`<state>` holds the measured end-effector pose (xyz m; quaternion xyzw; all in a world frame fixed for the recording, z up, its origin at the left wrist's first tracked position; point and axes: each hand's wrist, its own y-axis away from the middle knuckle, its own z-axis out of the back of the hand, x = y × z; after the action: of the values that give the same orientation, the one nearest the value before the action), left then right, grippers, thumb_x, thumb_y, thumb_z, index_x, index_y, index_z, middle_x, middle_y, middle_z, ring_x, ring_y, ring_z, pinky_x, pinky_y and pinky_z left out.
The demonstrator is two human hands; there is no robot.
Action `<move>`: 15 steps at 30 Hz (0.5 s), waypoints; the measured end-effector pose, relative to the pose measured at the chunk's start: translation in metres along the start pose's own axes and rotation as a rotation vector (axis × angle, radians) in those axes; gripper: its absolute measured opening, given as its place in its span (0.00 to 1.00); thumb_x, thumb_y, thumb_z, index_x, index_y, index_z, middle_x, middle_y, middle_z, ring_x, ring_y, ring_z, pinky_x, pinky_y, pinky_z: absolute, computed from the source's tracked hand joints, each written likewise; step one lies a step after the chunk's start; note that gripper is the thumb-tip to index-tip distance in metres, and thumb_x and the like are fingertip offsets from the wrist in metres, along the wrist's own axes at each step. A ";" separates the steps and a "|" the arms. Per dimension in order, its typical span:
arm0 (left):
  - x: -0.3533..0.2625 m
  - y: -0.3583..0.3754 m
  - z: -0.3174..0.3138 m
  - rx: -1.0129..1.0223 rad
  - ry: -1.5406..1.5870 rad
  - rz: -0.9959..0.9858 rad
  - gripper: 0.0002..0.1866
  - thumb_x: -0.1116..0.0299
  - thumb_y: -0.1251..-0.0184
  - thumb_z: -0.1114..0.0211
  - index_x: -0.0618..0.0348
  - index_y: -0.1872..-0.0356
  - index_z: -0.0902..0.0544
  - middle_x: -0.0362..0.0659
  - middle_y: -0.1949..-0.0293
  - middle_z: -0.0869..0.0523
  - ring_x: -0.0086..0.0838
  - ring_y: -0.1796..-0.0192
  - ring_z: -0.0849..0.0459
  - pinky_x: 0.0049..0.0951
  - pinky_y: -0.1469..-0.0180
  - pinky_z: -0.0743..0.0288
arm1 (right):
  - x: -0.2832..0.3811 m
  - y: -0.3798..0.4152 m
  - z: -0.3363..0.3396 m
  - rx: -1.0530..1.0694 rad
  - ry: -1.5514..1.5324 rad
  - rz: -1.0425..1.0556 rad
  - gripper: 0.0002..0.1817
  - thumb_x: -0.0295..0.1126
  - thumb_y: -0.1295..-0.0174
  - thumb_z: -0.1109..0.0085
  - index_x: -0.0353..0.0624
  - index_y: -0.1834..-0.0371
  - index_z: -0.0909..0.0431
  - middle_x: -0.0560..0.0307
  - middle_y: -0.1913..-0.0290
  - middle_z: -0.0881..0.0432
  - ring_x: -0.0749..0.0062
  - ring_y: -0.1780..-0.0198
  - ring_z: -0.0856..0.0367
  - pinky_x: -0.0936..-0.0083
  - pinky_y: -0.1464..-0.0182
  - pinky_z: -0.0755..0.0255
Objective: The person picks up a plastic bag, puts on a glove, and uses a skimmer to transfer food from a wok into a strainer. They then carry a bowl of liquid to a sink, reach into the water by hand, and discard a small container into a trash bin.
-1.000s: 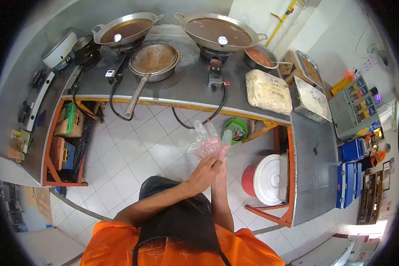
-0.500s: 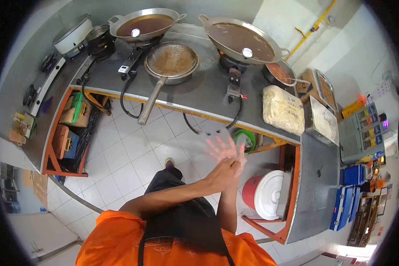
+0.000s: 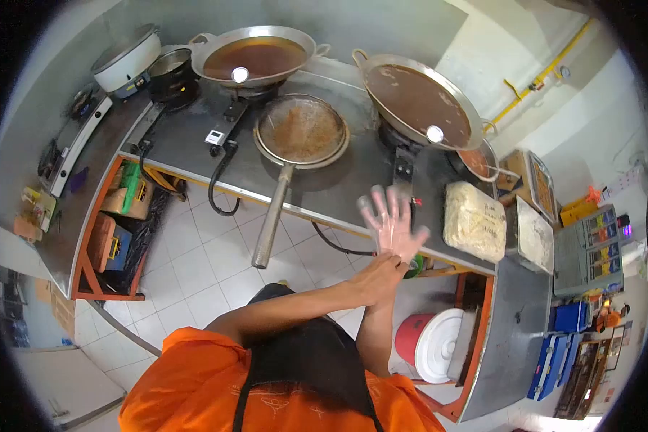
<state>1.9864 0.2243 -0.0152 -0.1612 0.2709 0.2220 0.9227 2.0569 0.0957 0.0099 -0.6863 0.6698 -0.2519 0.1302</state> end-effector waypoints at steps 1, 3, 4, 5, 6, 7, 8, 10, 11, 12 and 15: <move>0.010 -0.001 0.002 -0.013 -0.008 0.012 0.18 0.69 0.43 0.45 0.70 0.54 0.22 0.56 0.54 0.20 0.44 0.42 0.25 0.38 0.39 0.33 | -0.002 -0.018 0.004 -0.001 0.019 0.004 0.36 0.53 0.32 0.50 0.40 0.29 0.42 0.36 0.29 0.41 0.52 0.27 0.47 0.58 0.30 0.44; 0.026 -0.004 -0.001 -0.218 -0.206 -0.196 0.16 0.68 0.45 0.45 0.67 0.58 0.21 0.51 0.59 0.21 0.40 0.49 0.24 0.36 0.43 0.30 | -0.016 -0.021 0.004 0.000 0.045 0.002 0.36 0.52 0.32 0.49 0.41 0.28 0.43 0.37 0.29 0.41 0.53 0.28 0.45 0.60 0.31 0.42; 0.031 -0.005 0.002 -0.234 -0.220 -0.169 0.16 0.68 0.45 0.45 0.67 0.58 0.21 0.51 0.59 0.21 0.40 0.49 0.24 0.36 0.43 0.30 | -0.016 -0.045 0.010 0.001 0.054 -0.005 0.36 0.52 0.32 0.49 0.41 0.28 0.44 0.37 0.29 0.41 0.54 0.29 0.43 0.61 0.32 0.41; 0.034 -0.006 0.007 -0.319 -0.210 -0.179 0.14 0.68 0.46 0.44 0.66 0.61 0.21 0.49 0.61 0.21 0.40 0.52 0.24 0.36 0.45 0.30 | -0.025 -0.051 0.012 0.000 0.062 -0.015 0.36 0.51 0.32 0.49 0.41 0.28 0.44 0.38 0.29 0.41 0.54 0.29 0.42 0.62 0.33 0.40; 0.039 -0.005 0.012 -0.406 -0.202 -0.188 0.13 0.68 0.47 0.44 0.65 0.63 0.21 0.48 0.63 0.22 0.39 0.54 0.24 0.35 0.47 0.30 | -0.033 -0.054 0.013 0.000 0.068 -0.026 0.36 0.51 0.32 0.49 0.41 0.28 0.45 0.38 0.29 0.41 0.55 0.30 0.41 0.63 0.34 0.39; 0.036 -0.001 0.029 -0.431 -0.123 -0.132 0.13 0.69 0.47 0.44 0.65 0.63 0.21 0.48 0.62 0.22 0.38 0.54 0.24 0.33 0.47 0.30 | -0.042 -0.069 0.016 0.000 0.074 -0.035 0.37 0.50 0.32 0.48 0.41 0.28 0.45 0.39 0.29 0.41 0.55 0.31 0.40 0.64 0.35 0.37; 0.035 0.002 0.039 -0.434 -0.176 -0.109 0.14 0.69 0.48 0.43 0.65 0.62 0.21 0.48 0.62 0.22 0.37 0.54 0.24 0.32 0.47 0.30 | -0.044 -0.078 0.018 -0.002 0.083 -0.041 0.37 0.50 0.32 0.48 0.41 0.27 0.46 0.39 0.29 0.41 0.56 0.31 0.39 0.65 0.36 0.36; 0.036 0.005 0.051 -0.449 -0.238 -0.057 0.15 0.69 0.49 0.43 0.66 0.62 0.21 0.47 0.62 0.22 0.36 0.53 0.24 0.32 0.46 0.30 | -0.047 -0.090 0.020 -0.009 0.101 -0.055 0.37 0.49 0.33 0.48 0.41 0.27 0.47 0.40 0.29 0.41 0.57 0.32 0.37 0.66 0.38 0.34; 0.040 0.002 0.056 -0.351 -0.239 -0.036 0.14 0.70 0.46 0.45 0.65 0.59 0.20 0.48 0.56 0.22 0.38 0.49 0.25 0.32 0.42 0.31 | -0.042 -0.095 0.022 -0.008 0.106 -0.066 0.37 0.49 0.33 0.47 0.41 0.27 0.48 0.41 0.29 0.41 0.58 0.33 0.36 0.67 0.38 0.33; 0.043 -0.003 0.062 -0.256 -0.235 -0.008 0.13 0.72 0.42 0.46 0.64 0.57 0.20 0.49 0.50 0.22 0.40 0.45 0.25 0.31 0.39 0.33 | -0.043 -0.101 0.027 -0.008 0.108 -0.081 0.38 0.48 0.33 0.47 0.41 0.27 0.48 0.41 0.29 0.41 0.59 0.34 0.35 0.68 0.39 0.32; 0.069 -0.110 0.118 -0.946 0.417 0.205 0.24 0.57 0.26 0.54 0.50 0.32 0.33 0.44 0.25 0.43 0.42 0.26 0.43 0.47 0.24 0.57 | -0.057 -0.128 0.039 0.010 0.095 -0.152 0.38 0.47 0.33 0.46 0.41 0.26 0.50 0.43 0.29 0.41 0.60 0.36 0.32 0.71 0.42 0.29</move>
<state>2.1440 0.2020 0.0596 -0.5733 0.3334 0.3725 0.6492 2.1879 0.1546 0.0339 -0.7216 0.6200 -0.2969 0.0822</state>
